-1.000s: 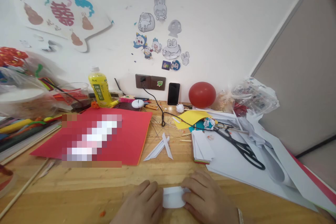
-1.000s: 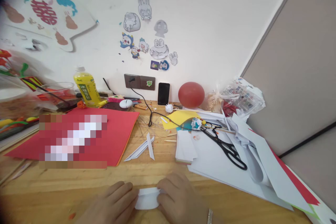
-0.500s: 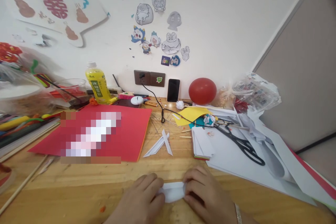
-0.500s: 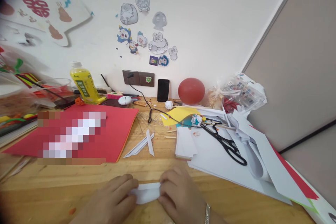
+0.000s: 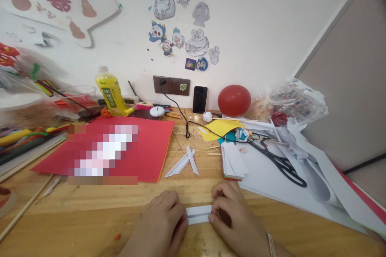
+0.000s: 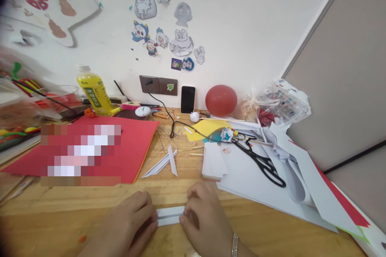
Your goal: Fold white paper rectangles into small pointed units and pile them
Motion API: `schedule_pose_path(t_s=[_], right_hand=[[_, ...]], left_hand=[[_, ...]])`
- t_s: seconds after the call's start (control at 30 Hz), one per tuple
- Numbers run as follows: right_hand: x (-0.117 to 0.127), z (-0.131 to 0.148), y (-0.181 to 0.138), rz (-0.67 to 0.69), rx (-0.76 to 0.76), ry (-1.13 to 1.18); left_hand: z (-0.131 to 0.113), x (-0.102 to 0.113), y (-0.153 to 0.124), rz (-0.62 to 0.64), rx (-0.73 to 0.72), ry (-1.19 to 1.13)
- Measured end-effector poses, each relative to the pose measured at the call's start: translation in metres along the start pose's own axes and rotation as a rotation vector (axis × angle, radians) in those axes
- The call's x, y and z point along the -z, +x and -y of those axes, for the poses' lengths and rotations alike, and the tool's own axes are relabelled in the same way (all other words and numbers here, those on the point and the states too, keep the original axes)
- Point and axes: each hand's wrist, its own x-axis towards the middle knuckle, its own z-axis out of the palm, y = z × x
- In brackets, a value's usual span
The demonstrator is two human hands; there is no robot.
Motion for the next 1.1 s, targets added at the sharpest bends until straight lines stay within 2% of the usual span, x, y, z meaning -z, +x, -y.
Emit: schedule_pose_path(t_s=[0.3,0.53,0.77,1.0,1.1], right_hand=[[-0.0022,0.0044,0.0020,-0.006,-0.082,-0.033],[-0.0053,0.0019,0.0007,-0.032,-0.057,-0.041],[-0.0061,0.0019,0.0002,-0.042,-0.056,-0.019],[-0.0084,0.0005,-0.0006,-0.094,-0.053,0.016],[-0.0095,0.0004,0.0003,-0.108,-0.038,0.018]], left_hand=[[-0.0042,-0.0009,0.0015,-0.003,0.083,-0.042],[-0.0036,0.0020,0.0022,-0.006,0.084,-0.068],[-0.0027,-0.0017,-0.0016,0.052,0.108,0.008],[-0.0064,-0.0013,-0.0012,0.012,0.114,0.131],[-0.0077,-0.0034,-0.0046,-0.106,-0.004,0.168]])
